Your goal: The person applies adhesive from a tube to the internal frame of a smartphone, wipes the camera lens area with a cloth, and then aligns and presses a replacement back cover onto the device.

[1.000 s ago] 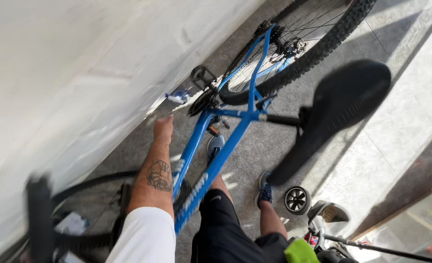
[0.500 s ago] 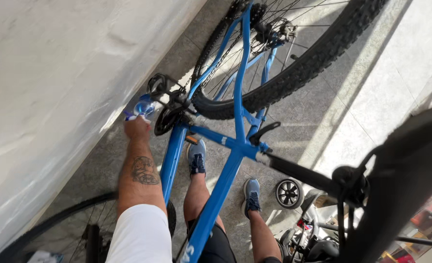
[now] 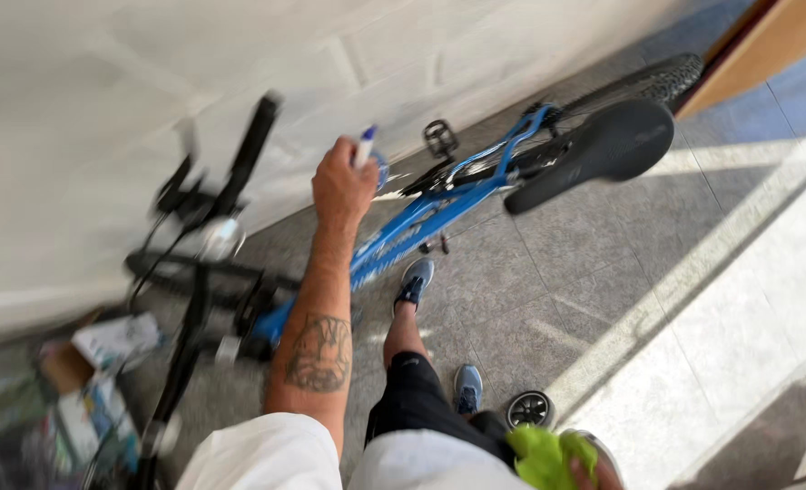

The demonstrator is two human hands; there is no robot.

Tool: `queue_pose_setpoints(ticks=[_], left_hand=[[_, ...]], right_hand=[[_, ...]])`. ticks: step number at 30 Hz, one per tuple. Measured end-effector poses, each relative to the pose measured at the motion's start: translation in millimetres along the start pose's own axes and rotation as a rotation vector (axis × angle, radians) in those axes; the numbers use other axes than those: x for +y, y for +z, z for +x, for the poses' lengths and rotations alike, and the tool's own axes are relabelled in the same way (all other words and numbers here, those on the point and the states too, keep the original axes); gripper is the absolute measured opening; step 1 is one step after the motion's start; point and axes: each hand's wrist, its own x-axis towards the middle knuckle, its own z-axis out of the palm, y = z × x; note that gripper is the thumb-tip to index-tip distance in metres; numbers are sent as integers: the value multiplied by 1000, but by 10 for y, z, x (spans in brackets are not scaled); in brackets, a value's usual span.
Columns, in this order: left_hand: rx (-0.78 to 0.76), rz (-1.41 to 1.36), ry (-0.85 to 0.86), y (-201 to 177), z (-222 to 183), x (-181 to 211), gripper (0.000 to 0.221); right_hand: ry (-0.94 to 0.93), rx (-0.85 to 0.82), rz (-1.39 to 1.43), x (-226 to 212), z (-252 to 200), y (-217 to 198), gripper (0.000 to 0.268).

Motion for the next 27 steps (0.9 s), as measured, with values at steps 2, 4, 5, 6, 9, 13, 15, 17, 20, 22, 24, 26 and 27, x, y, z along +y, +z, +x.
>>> queue_pose_setpoints(ticks=[2, 4, 5, 6, 9, 13, 15, 17, 20, 22, 24, 26, 27], left_hand=[[109, -121, 117, -999, -806, 562, 25], [227, -400, 52, -1866, -1704, 795, 24], [315, -675, 11, -2286, -2118, 912, 25], [367, -688, 9, -2492, -2389, 850, 25], [683, -1306, 351, -3142, -3251, 598, 30], [599, -1719, 810, -3585, -4361, 315, 27], [535, -1851, 833, -3626, -4907, 18, 32], [188, -1834, 732, -3705, -5371, -282, 38], [127, -1788, 564, -3723, -6164, -737, 36], [295, -1691, 496, -4013, -6650, -1127, 36], [498, -1548, 406, -4280, -7075, -1452, 38], [600, -1337, 247, -4560, -7478, -1729, 45], [650, -1320, 222, -4661, -7649, -1798, 45]], right_hand=[[-68, -16, -46, 313, 40, -283, 46], [-303, -28, -41, 513, 368, -600, 41], [-510, -34, -16, 480, 586, -729, 37], [-557, -48, -34, 286, 522, -891, 37], [-755, -112, 22, -362, 376, -1092, 35], [-1074, -356, 190, -1103, -598, -996, 31], [-1073, -472, 175, -1201, -1291, -761, 34], [-1302, -721, 253, -1132, -1728, -428, 31], [-1574, -1341, -5, -1062, -3038, 594, 31], [-1678, -1451, -163, -811, -3973, 1140, 27], [-1771, -1633, -311, -546, -4512, 1722, 25], [-1744, -1693, -320, -233, -4791, 2213, 29], [-1728, -1752, -338, -56, -4975, 2393, 29]])
